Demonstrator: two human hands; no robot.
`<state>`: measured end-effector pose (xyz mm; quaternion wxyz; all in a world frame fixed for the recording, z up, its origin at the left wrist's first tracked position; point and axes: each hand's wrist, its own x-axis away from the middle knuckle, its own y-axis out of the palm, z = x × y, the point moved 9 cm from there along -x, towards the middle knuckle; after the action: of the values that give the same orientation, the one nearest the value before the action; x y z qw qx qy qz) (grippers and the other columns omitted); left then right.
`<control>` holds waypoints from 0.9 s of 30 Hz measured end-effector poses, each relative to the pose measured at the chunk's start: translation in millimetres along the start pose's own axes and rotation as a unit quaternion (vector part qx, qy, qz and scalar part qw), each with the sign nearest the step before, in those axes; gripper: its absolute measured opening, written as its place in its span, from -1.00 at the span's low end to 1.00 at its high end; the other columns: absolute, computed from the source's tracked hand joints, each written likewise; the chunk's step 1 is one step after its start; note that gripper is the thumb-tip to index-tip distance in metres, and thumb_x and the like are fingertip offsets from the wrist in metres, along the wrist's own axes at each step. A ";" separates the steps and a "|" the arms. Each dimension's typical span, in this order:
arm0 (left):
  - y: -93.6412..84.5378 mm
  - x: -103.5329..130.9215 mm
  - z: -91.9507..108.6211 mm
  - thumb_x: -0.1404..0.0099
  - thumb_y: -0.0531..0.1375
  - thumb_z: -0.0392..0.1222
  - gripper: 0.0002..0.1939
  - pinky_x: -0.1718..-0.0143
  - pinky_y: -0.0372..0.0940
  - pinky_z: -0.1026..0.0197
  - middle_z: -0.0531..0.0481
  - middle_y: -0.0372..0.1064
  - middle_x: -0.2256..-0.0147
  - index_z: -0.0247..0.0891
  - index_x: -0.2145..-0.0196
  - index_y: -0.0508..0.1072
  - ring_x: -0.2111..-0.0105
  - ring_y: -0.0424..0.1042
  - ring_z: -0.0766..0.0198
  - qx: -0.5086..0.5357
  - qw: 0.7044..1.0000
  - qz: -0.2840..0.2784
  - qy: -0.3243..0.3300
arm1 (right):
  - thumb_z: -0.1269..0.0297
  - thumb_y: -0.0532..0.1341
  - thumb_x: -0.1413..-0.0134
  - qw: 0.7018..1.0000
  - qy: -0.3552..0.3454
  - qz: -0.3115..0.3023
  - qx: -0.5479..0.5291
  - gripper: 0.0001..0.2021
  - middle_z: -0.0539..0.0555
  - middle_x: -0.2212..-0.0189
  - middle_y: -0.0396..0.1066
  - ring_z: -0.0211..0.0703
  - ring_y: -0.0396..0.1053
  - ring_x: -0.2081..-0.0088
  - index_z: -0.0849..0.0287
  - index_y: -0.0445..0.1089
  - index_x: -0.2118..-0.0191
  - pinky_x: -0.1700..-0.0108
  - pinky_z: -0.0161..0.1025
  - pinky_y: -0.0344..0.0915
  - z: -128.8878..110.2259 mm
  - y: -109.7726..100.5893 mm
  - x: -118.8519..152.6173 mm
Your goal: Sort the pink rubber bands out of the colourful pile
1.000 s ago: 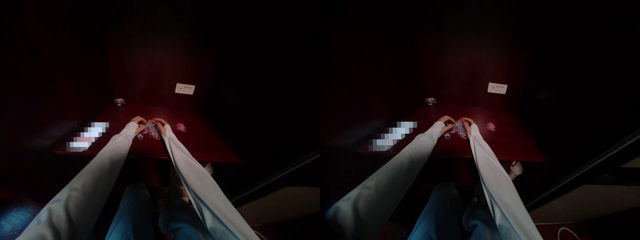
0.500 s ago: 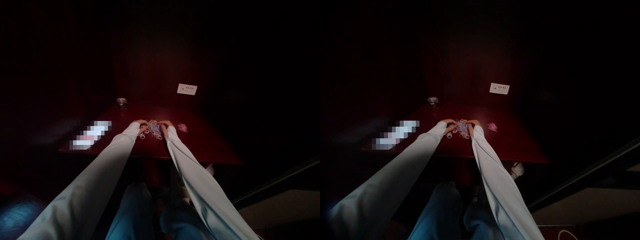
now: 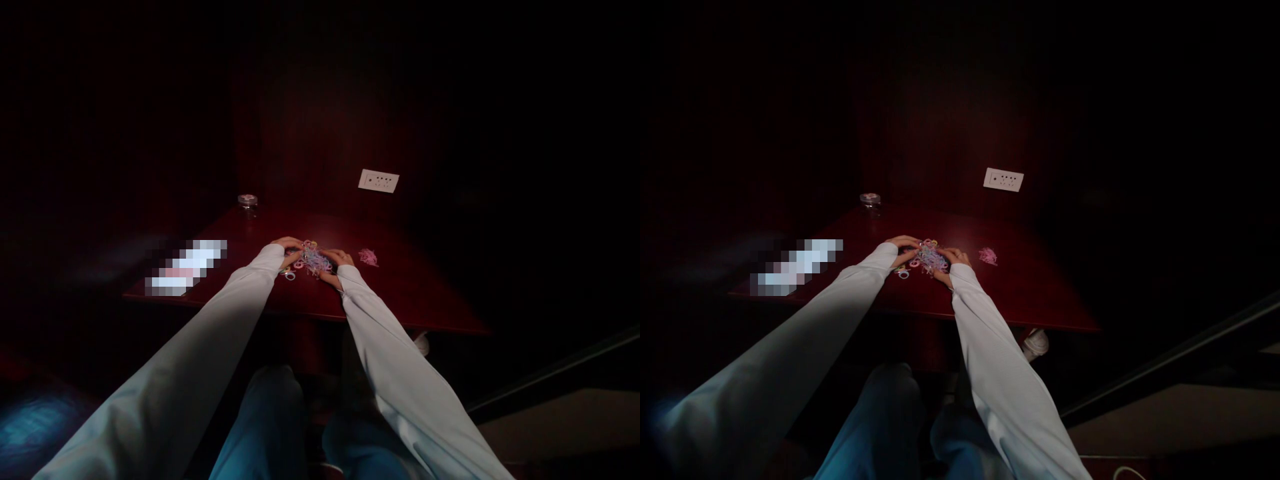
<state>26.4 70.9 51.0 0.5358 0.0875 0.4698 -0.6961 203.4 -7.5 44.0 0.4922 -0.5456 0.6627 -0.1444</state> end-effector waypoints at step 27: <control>0.2 8.1 64.1 -0.28 0.25 -0.09 -0.83 0.00 0.22 0.08 -0.05 0.52 0.10 -0.14 0.22 0.61 0.12 0.38 0.16 -0.056 0.984 -0.076 0.152 | 0.22 0.37 0.05 0.972 0.123 -0.013 -0.198 -0.55 0.06 0.41 0.58 -0.19 0.49 0.41 0.22 0.56 -0.02 0.21 -0.24 0.46 24.3 8.0 -2.8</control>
<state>47.7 17.6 80.6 0.4074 0.1264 0.5897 -0.6858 218.1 6.2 28.0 0.2870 -0.6188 0.7266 -0.0824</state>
